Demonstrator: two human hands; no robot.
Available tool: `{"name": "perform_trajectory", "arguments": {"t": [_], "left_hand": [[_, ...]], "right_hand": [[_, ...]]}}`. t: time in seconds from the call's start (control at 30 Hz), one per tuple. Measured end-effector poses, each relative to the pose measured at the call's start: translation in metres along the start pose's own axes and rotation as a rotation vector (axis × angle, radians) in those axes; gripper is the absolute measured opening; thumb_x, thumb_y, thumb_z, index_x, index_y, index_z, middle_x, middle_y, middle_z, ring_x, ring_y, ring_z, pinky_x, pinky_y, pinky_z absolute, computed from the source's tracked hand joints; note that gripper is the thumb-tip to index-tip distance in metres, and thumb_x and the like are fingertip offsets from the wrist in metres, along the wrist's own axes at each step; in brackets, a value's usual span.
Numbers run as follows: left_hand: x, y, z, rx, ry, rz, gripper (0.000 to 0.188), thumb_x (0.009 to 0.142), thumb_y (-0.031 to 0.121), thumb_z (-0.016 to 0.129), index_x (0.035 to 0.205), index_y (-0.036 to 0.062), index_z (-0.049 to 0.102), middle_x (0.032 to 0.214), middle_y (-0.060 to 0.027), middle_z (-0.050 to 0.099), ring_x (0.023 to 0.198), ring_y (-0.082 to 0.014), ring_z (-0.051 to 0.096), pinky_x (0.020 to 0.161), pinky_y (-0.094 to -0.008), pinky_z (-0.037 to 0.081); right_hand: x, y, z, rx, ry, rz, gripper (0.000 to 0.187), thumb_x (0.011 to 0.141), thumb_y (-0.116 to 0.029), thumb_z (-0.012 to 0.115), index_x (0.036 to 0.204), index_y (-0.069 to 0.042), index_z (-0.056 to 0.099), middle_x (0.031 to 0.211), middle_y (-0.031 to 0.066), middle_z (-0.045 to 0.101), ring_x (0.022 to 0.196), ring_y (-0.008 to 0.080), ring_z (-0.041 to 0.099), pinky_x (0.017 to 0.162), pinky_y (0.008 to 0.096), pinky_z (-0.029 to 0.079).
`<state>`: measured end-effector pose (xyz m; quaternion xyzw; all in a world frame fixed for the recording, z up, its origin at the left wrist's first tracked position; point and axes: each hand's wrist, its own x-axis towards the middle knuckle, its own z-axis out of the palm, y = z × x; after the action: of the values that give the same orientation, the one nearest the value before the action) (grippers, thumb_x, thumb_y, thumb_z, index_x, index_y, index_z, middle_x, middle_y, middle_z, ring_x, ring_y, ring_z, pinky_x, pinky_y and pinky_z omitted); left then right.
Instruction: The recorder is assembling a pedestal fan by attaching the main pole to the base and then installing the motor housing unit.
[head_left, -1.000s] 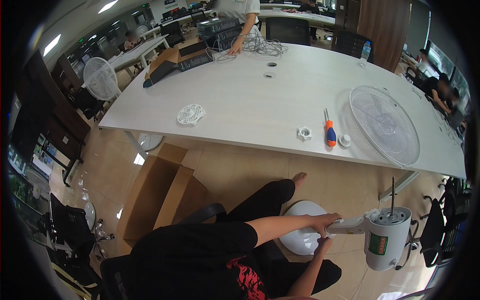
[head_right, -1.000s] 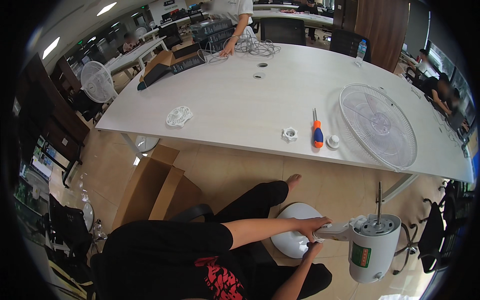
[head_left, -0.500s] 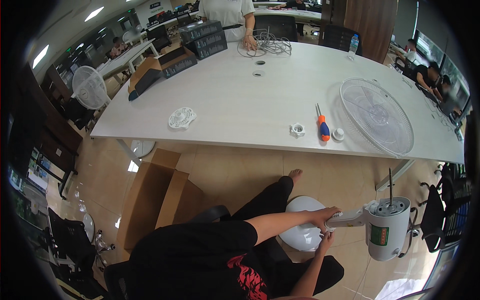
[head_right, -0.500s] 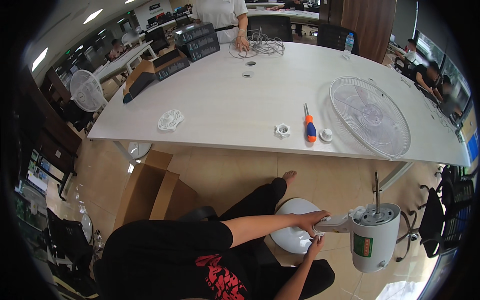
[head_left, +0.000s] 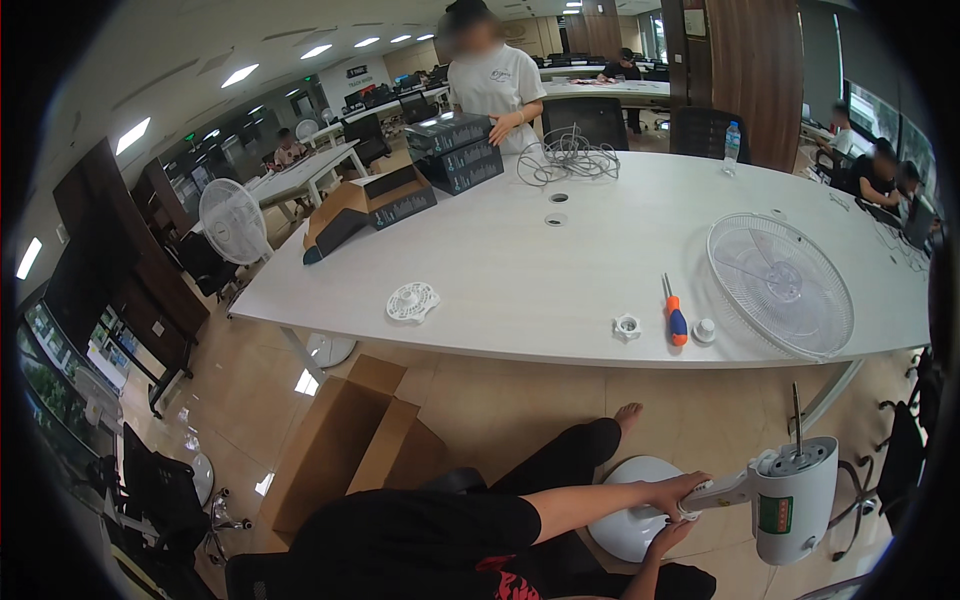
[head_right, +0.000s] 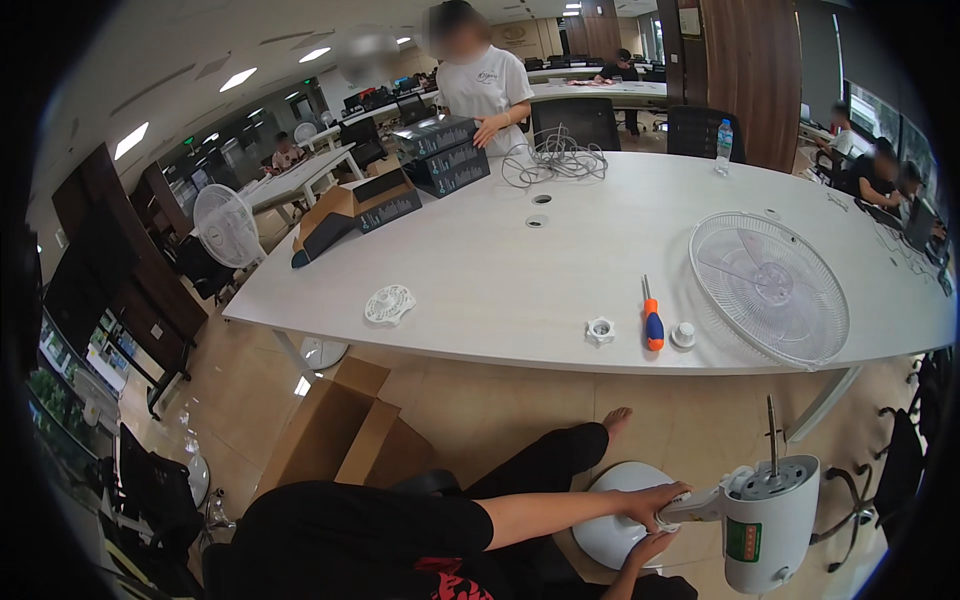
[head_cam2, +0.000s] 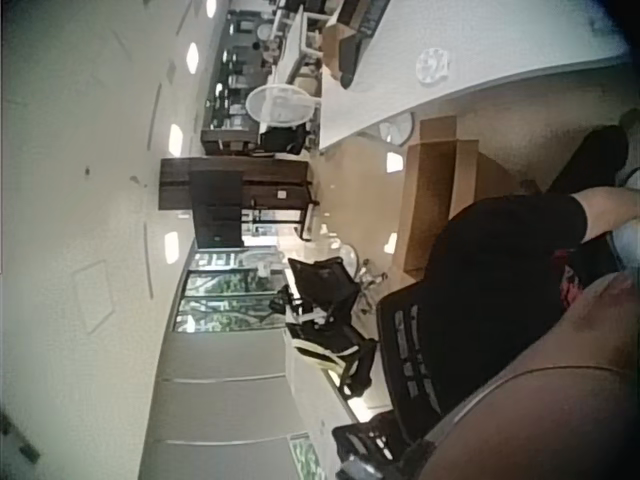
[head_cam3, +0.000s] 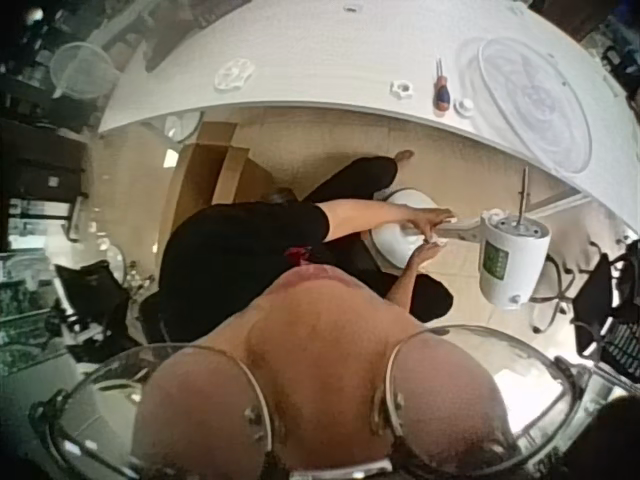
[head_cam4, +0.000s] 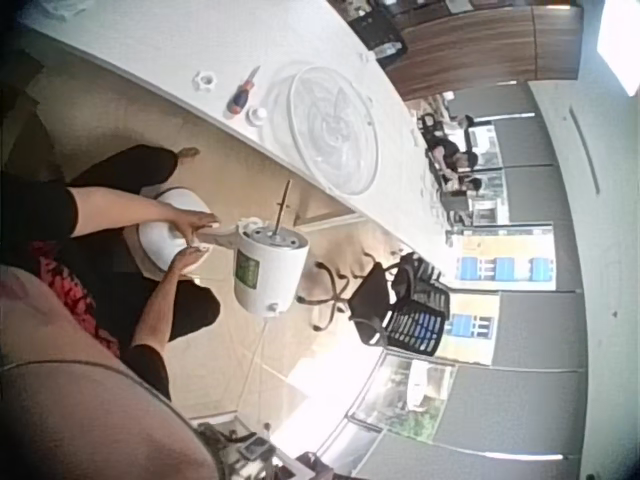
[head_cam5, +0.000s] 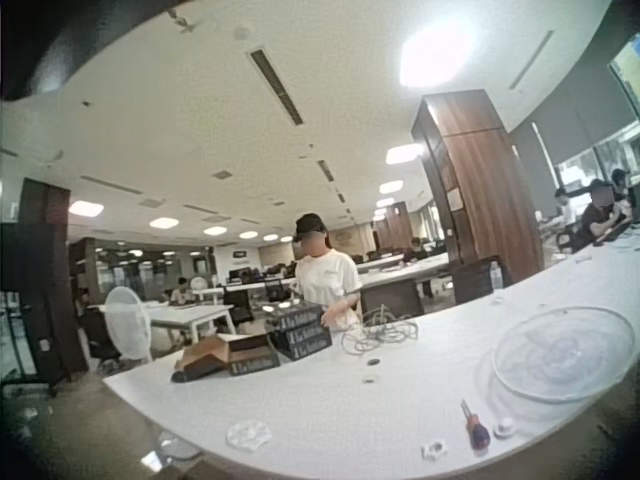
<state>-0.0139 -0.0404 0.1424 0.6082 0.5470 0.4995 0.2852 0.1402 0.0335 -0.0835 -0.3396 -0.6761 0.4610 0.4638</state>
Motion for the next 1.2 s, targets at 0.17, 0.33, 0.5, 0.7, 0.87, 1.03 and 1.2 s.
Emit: {"name": "perform_trajectory", "arguments": {"t": [0.17,0.33,0.5,0.7,0.87,1.03,1.2], "left_hand": [[-0.001,-0.003,0.004,0.048,0.010,-0.023,0.117,0.047,0.020,0.084,0.146,0.0050,0.025,0.133,-0.0192,0.042,0.128,-0.0377,0.043,0.108,-0.0427,0.035],[-0.002,0.000,0.002,0.037,-0.016,-0.052,0.115,0.051,0.021,0.085,0.147,0.0049,0.023,0.132,-0.0187,0.043,0.127,-0.0350,0.044,0.107,-0.0394,0.035],[-0.001,0.000,0.000,0.024,-0.055,-0.076,0.111,0.054,0.017,0.084,0.147,0.0056,0.024,0.133,-0.0175,0.043,0.128,-0.0340,0.044,0.108,-0.0389,0.034],[-0.001,-0.009,0.001,0.061,-0.017,-0.002,0.112,0.049,0.011,0.082,0.145,0.0053,0.026,0.134,-0.0171,0.042,0.130,-0.0348,0.043,0.110,-0.0388,0.034],[-0.002,-0.010,0.000,0.066,-0.010,-0.056,0.114,0.049,0.011,0.082,0.146,0.0056,0.023,0.135,-0.0181,0.041,0.130,-0.0365,0.042,0.110,-0.0392,0.034],[-0.002,-0.007,0.003,0.068,-0.013,-0.010,0.118,0.049,0.019,0.086,0.147,0.0054,0.021,0.138,-0.0188,0.039,0.130,-0.0369,0.042,0.110,-0.0409,0.034],[-0.001,-0.008,0.005,0.086,0.003,-0.027,0.120,0.049,0.024,0.088,0.147,0.0056,0.022,0.137,-0.0195,0.039,0.130,-0.0378,0.042,0.110,-0.0421,0.034]], "right_hand": [[-0.003,-0.016,0.021,0.147,0.098,0.070,0.045,0.100,-0.014,0.042,0.139,0.009,0.039,0.123,0.0208,0.057,0.099,0.0267,0.060,0.079,0.0348,0.051],[-0.005,-0.040,0.017,0.157,0.044,0.248,0.045,0.100,-0.012,0.040,0.141,0.008,0.038,0.132,0.0243,0.053,0.117,0.0333,0.057,0.095,0.0384,0.047],[0.008,-0.055,-0.014,0.005,-0.130,0.217,0.042,0.104,-0.016,0.039,0.141,0.004,0.042,0.123,0.0190,0.058,0.101,0.0254,0.061,0.080,0.0341,0.052],[-0.001,-0.073,-0.061,-0.045,-0.168,0.214,0.037,0.106,-0.023,0.045,0.133,0.000,0.052,0.111,0.0128,0.059,0.074,0.0158,0.058,0.065,0.0270,0.050],[0.004,-0.077,-0.064,0.026,-0.167,0.281,0.038,0.107,-0.030,0.042,0.133,-0.005,0.054,0.098,0.0072,0.058,0.068,0.0106,0.055,0.059,0.0245,0.047],[0.014,-0.060,-0.021,0.242,-0.077,0.423,0.042,0.107,-0.032,0.038,0.136,-0.005,0.049,0.107,0.0084,0.058,0.076,0.0144,0.059,0.064,0.0253,0.047],[0.006,-0.051,0.022,0.225,0.190,0.383,0.044,0.101,-0.015,0.041,0.141,0.004,0.041,0.130,0.0199,0.053,0.122,0.0287,0.052,0.102,0.0402,0.041]]}}
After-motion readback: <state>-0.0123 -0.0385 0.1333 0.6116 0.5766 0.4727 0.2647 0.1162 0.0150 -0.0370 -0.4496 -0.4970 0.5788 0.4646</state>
